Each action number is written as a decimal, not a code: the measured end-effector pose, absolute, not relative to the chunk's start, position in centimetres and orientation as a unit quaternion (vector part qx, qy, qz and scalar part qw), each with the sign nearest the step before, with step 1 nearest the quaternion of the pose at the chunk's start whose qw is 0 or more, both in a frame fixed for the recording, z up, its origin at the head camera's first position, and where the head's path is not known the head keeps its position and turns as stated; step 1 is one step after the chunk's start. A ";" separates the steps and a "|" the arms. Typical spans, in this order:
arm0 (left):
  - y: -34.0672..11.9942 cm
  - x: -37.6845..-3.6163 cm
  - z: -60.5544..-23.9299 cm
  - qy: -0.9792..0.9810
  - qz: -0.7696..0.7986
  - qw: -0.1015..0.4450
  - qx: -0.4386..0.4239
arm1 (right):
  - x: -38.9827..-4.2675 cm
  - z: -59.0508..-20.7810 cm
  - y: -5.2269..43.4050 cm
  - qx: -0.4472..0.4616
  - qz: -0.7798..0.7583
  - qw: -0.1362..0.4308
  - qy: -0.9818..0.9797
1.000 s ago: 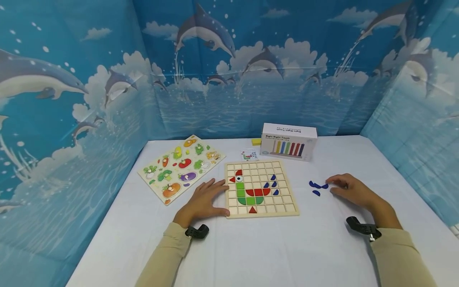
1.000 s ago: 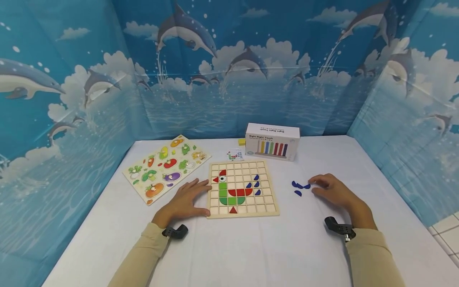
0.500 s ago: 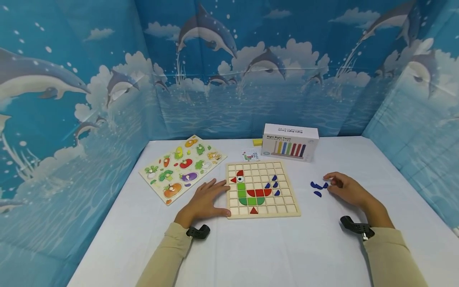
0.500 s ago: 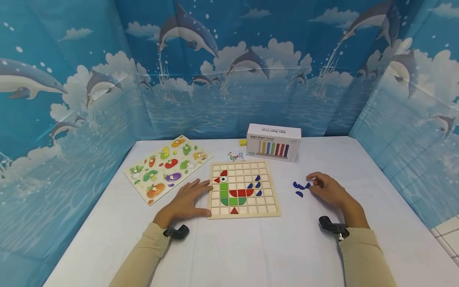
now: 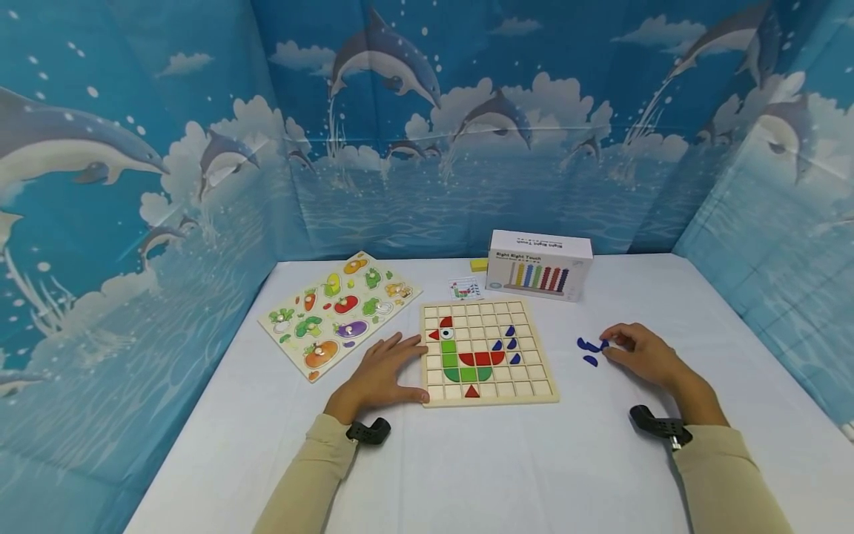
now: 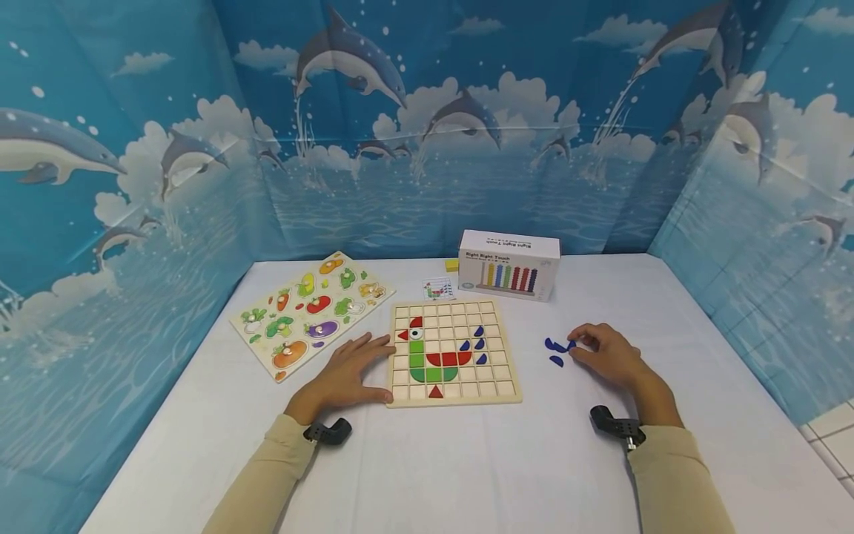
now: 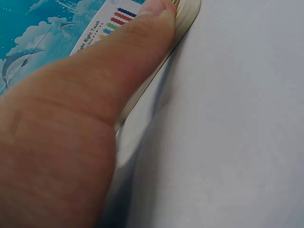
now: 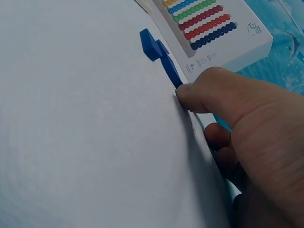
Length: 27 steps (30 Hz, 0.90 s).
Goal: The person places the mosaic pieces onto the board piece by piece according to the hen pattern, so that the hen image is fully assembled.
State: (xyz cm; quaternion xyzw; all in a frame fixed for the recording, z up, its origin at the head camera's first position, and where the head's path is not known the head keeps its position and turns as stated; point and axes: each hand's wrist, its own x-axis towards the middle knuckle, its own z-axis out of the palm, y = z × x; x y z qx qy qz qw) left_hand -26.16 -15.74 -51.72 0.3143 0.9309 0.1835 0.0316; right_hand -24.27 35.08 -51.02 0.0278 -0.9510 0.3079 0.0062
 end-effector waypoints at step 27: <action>-15.7 -25.9 -51.4 0.932 0.180 0.036 0.312 | -24.4 -51.3 34.2 0.036 0.281 0.030 -0.959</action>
